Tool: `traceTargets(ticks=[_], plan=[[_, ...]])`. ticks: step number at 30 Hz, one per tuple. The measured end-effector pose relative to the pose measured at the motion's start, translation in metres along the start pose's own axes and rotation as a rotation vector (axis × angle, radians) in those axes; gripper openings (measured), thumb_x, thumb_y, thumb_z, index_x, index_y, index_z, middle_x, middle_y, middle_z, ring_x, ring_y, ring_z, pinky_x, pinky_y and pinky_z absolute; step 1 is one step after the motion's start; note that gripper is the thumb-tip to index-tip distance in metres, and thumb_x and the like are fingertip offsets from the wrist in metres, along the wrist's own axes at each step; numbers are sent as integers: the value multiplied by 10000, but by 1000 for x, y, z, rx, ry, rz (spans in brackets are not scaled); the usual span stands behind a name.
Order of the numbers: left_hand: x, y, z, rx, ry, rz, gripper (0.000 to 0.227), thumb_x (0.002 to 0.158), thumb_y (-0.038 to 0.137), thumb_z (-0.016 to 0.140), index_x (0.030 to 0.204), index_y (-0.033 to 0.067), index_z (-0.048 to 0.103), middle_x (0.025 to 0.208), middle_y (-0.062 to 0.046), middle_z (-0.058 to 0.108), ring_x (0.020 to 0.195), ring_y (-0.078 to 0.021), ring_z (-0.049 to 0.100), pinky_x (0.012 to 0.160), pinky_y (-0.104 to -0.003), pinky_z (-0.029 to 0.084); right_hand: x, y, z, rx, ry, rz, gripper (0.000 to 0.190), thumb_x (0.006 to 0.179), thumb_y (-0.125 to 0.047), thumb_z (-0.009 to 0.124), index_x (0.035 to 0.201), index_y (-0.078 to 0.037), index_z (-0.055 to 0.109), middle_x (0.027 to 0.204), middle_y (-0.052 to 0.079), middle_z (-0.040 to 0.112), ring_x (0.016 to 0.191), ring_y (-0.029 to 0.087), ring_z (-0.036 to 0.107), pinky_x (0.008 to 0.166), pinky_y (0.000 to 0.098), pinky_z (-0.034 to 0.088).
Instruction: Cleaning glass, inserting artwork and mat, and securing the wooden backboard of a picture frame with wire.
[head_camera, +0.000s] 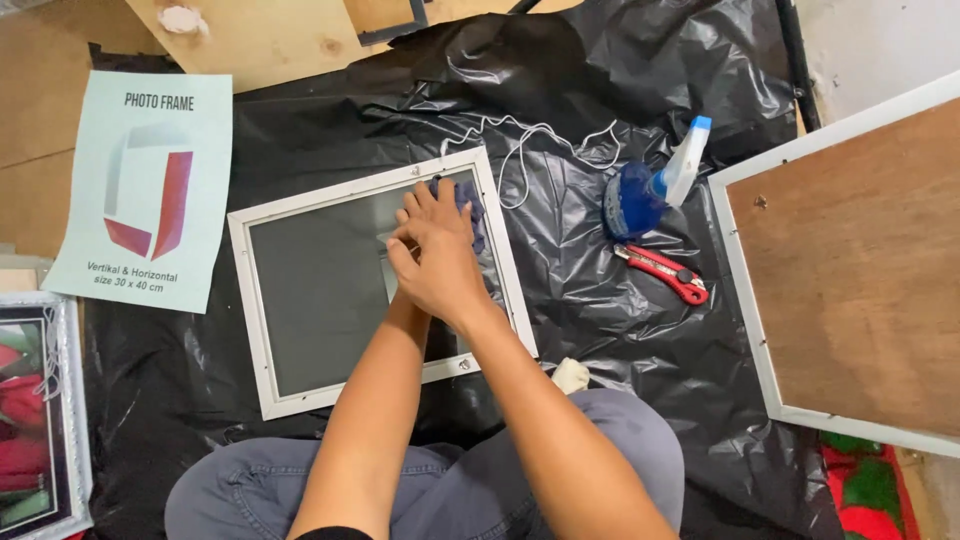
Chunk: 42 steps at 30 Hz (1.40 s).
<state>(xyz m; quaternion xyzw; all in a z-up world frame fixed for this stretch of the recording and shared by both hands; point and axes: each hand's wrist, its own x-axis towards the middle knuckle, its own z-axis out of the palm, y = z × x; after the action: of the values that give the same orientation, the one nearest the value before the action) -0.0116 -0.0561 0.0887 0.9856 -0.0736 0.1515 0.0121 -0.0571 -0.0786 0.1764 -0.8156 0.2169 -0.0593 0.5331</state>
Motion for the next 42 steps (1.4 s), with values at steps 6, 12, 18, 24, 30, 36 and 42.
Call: traceTargets(ticks=[6, 12, 18, 24, 30, 36, 42], plan=[[-21, -30, 65, -77, 46, 341, 569, 679, 589, 791, 890, 181, 454, 870, -35, 392, 724, -186, 358, 803, -457, 346, 0, 16, 12, -21, 5, -50, 275, 896, -348, 635, 997, -143, 789, 903, 61, 794, 891, 297, 768, 802, 424, 598], [-93, -95, 64, -167, 17, 546, 241, 772, 346, 574, 904, 143, 580, 924, -123, 516, 822, -331, 412, 751, -520, 368, 3, 40, 31, -51, -15, -144, 263, 894, -364, 648, 998, -171, 794, 896, 29, 796, 880, 262, 773, 800, 387, 604], [-131, -125, 27, -172, -464, 466, 449, 958, 474, 517, 1328, 220, 519, 1261, -185, 499, 1113, -413, 477, 872, -520, 380, -9, 37, 26, -154, -20, -148, 316, 905, -319, 640, 1013, -61, 787, 914, 150, 785, 896, 360, 758, 815, 475, 585], [-121, -129, 29, -205, -523, 418, 429, 946, 479, 552, 1286, 218, 543, 1206, -162, 541, 1099, -375, 510, 866, -479, 376, -14, 33, 20, -237, -42, -102, 339, 909, -334, 634, 1036, -64, 793, 930, 150, 789, 909, 378, 754, 826, 487, 581], [-67, -128, 57, -206, -365, 370, 466, 911, 474, 595, 1255, 163, 550, 1135, -163, 551, 1072, -380, 540, 857, -500, 407, -14, 17, 8, -165, -52, -53, 335, 910, -293, 617, 1052, -40, 786, 918, 149, 787, 879, 357, 760, 796, 456, 585], [1, -157, 57, -149, -404, 265, 458, 955, 479, 571, 1280, 159, 522, 1140, -149, 544, 1084, -373, 529, 895, -531, 396, -4, 10, 4, -100, -68, -20, 339, 916, -306, 614, 1056, -48, 783, 943, 147, 789, 886, 343, 762, 791, 447, 589], [23, -222, 28, 1, -524, 97, 442, 1024, 408, 512, 1333, 92, 516, 1263, -246, 526, 1183, -422, 523, 910, -476, 350, -15, -8, 2, -143, -165, -31, 371, 914, -298, 604, 1100, -27, 776, 985, 179, 788, 940, 383, 757, 824, 493, 588]])
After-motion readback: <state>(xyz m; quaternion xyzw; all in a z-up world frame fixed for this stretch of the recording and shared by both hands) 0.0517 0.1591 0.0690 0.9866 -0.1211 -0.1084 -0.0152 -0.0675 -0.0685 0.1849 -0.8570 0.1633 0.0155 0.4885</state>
